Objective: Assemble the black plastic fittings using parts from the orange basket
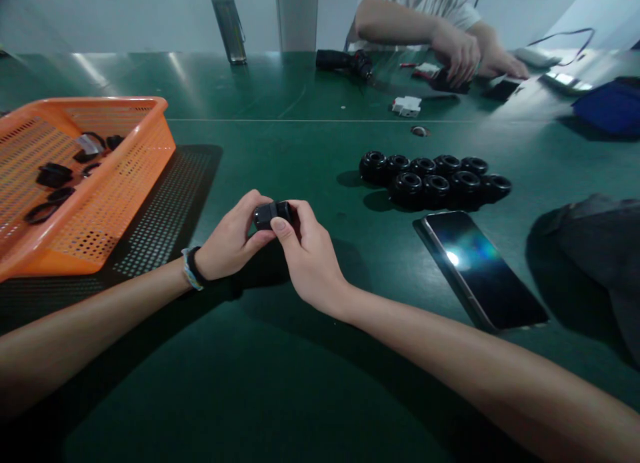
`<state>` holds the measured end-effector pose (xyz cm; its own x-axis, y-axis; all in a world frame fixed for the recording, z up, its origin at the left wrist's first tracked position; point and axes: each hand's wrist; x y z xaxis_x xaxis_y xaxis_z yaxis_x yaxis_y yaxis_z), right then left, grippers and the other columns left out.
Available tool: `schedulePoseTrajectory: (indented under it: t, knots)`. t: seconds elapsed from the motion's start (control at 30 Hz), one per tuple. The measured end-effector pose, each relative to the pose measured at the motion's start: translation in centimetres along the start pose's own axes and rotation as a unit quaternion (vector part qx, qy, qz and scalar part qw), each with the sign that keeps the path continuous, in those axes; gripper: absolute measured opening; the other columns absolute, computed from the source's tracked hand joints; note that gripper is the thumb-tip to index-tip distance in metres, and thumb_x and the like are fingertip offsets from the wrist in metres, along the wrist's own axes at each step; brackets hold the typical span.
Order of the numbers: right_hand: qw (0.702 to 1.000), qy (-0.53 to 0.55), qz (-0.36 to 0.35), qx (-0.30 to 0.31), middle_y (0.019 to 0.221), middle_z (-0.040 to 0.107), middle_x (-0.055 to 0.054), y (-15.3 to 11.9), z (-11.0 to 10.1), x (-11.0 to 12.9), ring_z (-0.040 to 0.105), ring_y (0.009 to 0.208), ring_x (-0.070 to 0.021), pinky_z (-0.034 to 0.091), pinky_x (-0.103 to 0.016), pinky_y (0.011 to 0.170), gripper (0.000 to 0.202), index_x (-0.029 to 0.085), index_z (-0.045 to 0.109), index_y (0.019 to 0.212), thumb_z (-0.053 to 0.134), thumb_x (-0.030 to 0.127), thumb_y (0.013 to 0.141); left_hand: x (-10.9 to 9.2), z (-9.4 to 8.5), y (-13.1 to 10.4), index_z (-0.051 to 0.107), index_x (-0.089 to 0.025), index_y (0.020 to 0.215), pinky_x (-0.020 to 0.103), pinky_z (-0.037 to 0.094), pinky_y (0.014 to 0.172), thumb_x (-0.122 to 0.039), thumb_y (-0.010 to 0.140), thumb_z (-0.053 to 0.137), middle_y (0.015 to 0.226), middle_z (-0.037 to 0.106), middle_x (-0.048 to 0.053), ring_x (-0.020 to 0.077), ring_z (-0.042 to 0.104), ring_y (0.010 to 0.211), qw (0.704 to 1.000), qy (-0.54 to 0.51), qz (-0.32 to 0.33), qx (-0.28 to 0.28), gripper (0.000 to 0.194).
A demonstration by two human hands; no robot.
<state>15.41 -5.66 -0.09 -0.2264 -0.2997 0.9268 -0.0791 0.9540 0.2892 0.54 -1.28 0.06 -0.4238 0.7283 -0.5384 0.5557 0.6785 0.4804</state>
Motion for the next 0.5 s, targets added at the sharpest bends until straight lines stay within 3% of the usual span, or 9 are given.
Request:
schedulePoseTrajectory:
  t: [0.13,0.27,0.37,0.5]
  knots:
    - [1.0,0.023,0.02,-0.009,0.084,0.059,-0.001,-0.1,0.3,-0.1,0.056,0.074,-0.0136,0.044,-0.027,0.062,0.026,0.021,0.049,0.095,0.042,0.045,0.089,0.3,-0.1,0.2,0.048,-0.014,0.095,0.032,0.043,0.073,-0.058,0.089,0.031,0.088,0.051,0.007,0.0187,0.05,0.08,0.999,0.049,0.016,0.006,0.047]
    - [1.0,-0.01,0.013,0.012,0.079,0.059,-0.001,0.7,-0.1,-0.7,0.054,0.068,-0.0131,0.042,-0.027,0.058,0.028,0.02,0.05,0.095,0.042,0.046,0.089,0.5,-0.2,0.4,0.048,-0.014,0.095,0.031,0.042,0.07,-0.045,0.089,0.04,0.088,0.053,0.006,0.0182,0.051,0.078,0.998,0.056,-0.017,0.029,0.032]
    - [0.996,-0.077,-0.024,0.024,0.087,0.06,-0.004,1.7,-0.7,-1.4,0.055,0.076,-0.0159,0.044,-0.031,0.066,0.026,0.02,0.051,0.099,0.043,0.042,0.088,0.6,-0.1,0.6,0.048,-0.015,0.094,0.029,0.041,0.064,-0.037,0.085,0.045,0.085,0.053,0.005,0.0162,0.05,0.072,0.997,0.043,-0.059,0.04,0.024]
    - [0.984,-0.142,-0.105,-0.016,0.102,0.056,-0.009,2.6,-1.4,-1.8,0.054,0.092,-0.0209,0.046,-0.037,0.072,0.033,0.019,0.048,0.112,0.048,0.026,0.08,0.7,0.0,0.8,0.048,-0.015,0.091,0.027,0.04,0.06,-0.031,0.077,0.054,0.084,0.054,0.004,0.0149,0.049,0.069,0.994,0.033,-0.097,0.036,0.022]
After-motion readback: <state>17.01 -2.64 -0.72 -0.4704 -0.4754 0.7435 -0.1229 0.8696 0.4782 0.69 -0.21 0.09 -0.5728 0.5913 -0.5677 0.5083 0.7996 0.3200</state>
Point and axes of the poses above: each hand's wrist, its own y-axis towards the middle knuckle, its own z-axis out of the palm, x = y × z
